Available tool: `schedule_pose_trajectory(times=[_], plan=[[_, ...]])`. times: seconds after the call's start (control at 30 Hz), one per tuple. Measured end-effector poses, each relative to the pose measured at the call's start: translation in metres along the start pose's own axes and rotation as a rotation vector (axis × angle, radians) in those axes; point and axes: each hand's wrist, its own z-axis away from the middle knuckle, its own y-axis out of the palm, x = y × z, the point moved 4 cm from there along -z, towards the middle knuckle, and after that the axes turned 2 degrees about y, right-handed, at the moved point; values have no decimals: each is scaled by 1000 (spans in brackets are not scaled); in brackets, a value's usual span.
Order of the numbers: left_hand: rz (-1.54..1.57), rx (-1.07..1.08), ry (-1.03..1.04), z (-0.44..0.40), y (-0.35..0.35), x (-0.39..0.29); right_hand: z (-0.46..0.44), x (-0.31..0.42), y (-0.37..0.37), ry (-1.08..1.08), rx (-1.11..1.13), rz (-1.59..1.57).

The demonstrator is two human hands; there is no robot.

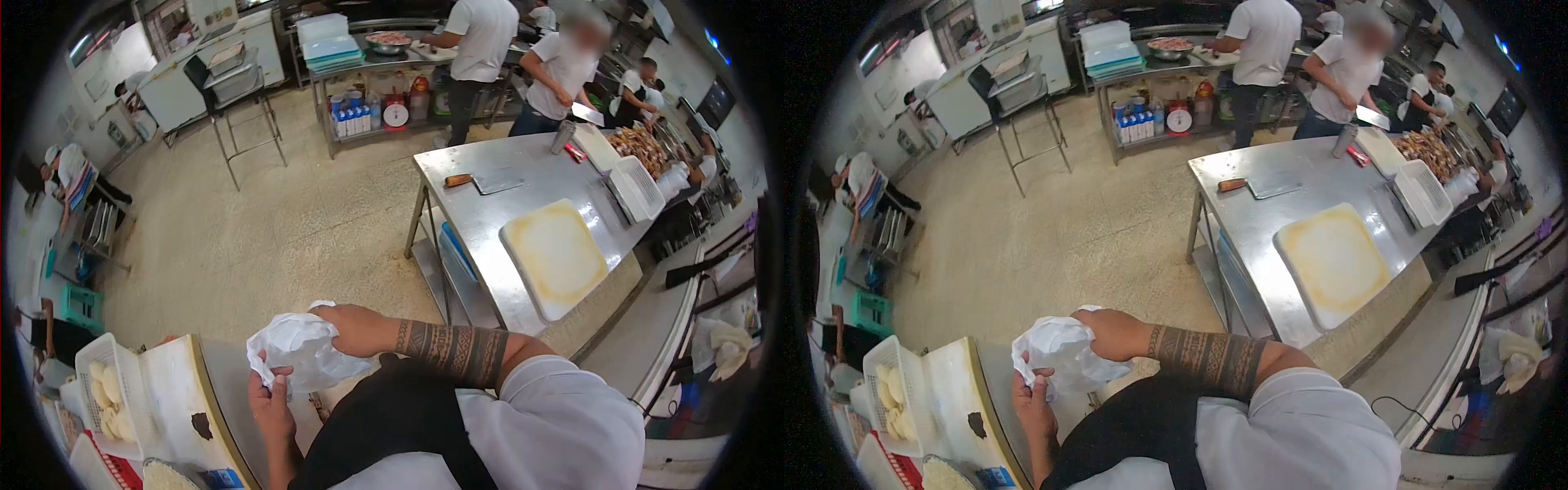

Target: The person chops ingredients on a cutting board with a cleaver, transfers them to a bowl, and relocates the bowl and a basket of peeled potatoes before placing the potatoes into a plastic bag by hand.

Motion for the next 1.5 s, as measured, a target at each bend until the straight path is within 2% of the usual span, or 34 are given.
schedule_pose_trajectory(times=[0.03,0.13,0.27,0.4,0.5,0.63,0.7,0.83,0.93,1.13,1.23,1.37,1.5], plan=[[4,-30,7,-1,-4,2,-8,2,-2,-9,32,2],[2,-128,16,-3,-12,-5,-37,13,5,-213,53,-28],[34,-245,68,-8,-29,-15,-79,43,3,-223,192,-80],[211,-361,24,-20,-67,-19,-133,89,-5,-201,368,-155],[261,-419,113,-42,-88,-27,-179,103,4,-277,420,-168],[313,-419,73,-79,-111,-31,-235,134,6,-255,592,-206],[232,-457,52,-101,-124,-19,-262,133,14,-276,582,-201],[362,-428,19,-142,-138,-32,-314,131,16,-290,558,-210],[424,-416,-20,-169,-148,-32,-353,123,13,-185,588,-261],[387,-630,26,-239,-155,-2,-467,92,-6,-171,750,-304],[388,-731,-103,-272,-155,7,-528,80,-11,-212,880,-307],[451,-968,-47,-311,-147,4,-603,124,-18,-288,1030,-213],[477,-1190,59,-332,-132,-5,-643,197,6,-497,1114,0]])
